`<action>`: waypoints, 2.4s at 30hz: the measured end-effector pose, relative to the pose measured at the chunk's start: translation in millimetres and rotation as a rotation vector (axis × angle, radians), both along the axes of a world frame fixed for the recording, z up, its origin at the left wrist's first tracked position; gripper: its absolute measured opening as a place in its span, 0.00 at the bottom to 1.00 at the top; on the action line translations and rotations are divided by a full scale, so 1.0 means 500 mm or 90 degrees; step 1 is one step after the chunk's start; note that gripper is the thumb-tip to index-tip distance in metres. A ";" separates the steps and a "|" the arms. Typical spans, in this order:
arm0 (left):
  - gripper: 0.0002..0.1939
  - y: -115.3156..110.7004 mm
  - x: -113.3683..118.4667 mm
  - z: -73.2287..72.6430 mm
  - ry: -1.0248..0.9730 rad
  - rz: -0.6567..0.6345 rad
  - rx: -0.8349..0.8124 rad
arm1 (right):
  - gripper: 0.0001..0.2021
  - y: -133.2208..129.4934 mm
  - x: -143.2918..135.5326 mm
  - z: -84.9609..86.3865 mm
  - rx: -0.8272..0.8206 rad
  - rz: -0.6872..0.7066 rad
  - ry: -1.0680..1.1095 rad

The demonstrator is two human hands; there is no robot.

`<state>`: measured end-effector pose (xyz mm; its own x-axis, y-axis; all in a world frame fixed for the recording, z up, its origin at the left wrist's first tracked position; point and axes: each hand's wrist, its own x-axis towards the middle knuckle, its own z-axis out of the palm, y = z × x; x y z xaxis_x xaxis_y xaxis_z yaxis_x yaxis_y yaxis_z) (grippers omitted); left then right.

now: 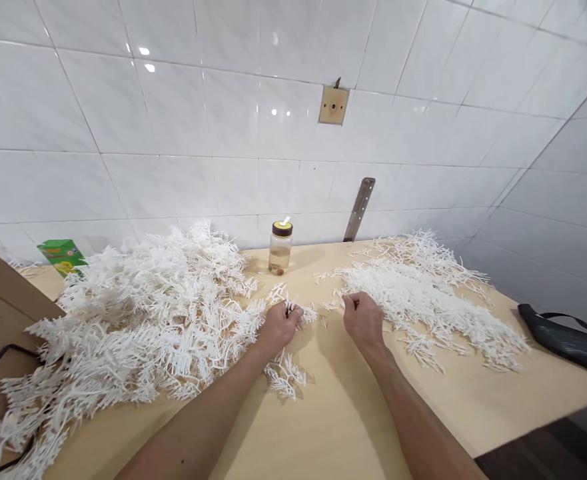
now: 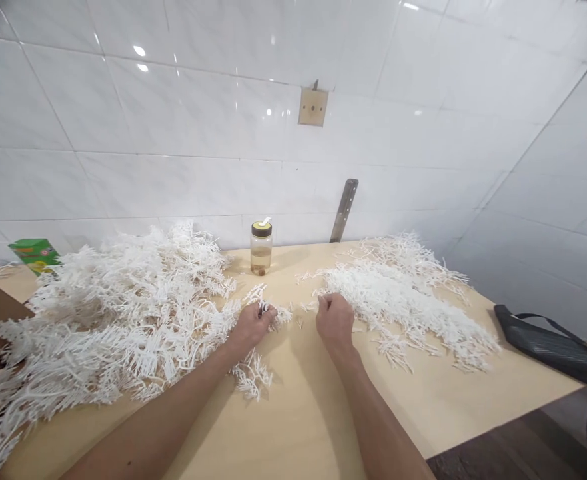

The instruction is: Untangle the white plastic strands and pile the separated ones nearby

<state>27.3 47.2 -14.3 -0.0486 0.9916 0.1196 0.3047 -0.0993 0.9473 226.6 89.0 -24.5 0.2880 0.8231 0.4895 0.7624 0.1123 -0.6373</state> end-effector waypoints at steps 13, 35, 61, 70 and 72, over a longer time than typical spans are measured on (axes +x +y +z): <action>0.17 0.018 -0.002 -0.013 -0.286 0.023 -0.058 | 0.12 -0.008 0.039 0.022 0.034 -0.042 0.029; 0.12 0.006 0.008 -0.010 0.006 0.021 0.084 | 0.04 -0.066 -0.099 0.007 0.023 0.342 -0.001; 0.13 0.011 0.009 -0.007 -0.201 0.005 -0.007 | 0.12 -0.059 -0.108 0.005 -0.103 0.348 0.193; 0.11 0.021 0.006 -0.035 -0.122 0.031 0.040 | 0.15 -0.070 -0.108 0.020 -0.236 0.421 0.236; 0.12 0.024 0.007 -0.040 -0.111 0.028 0.053 | 0.12 -0.068 -0.109 0.014 -0.236 0.403 0.259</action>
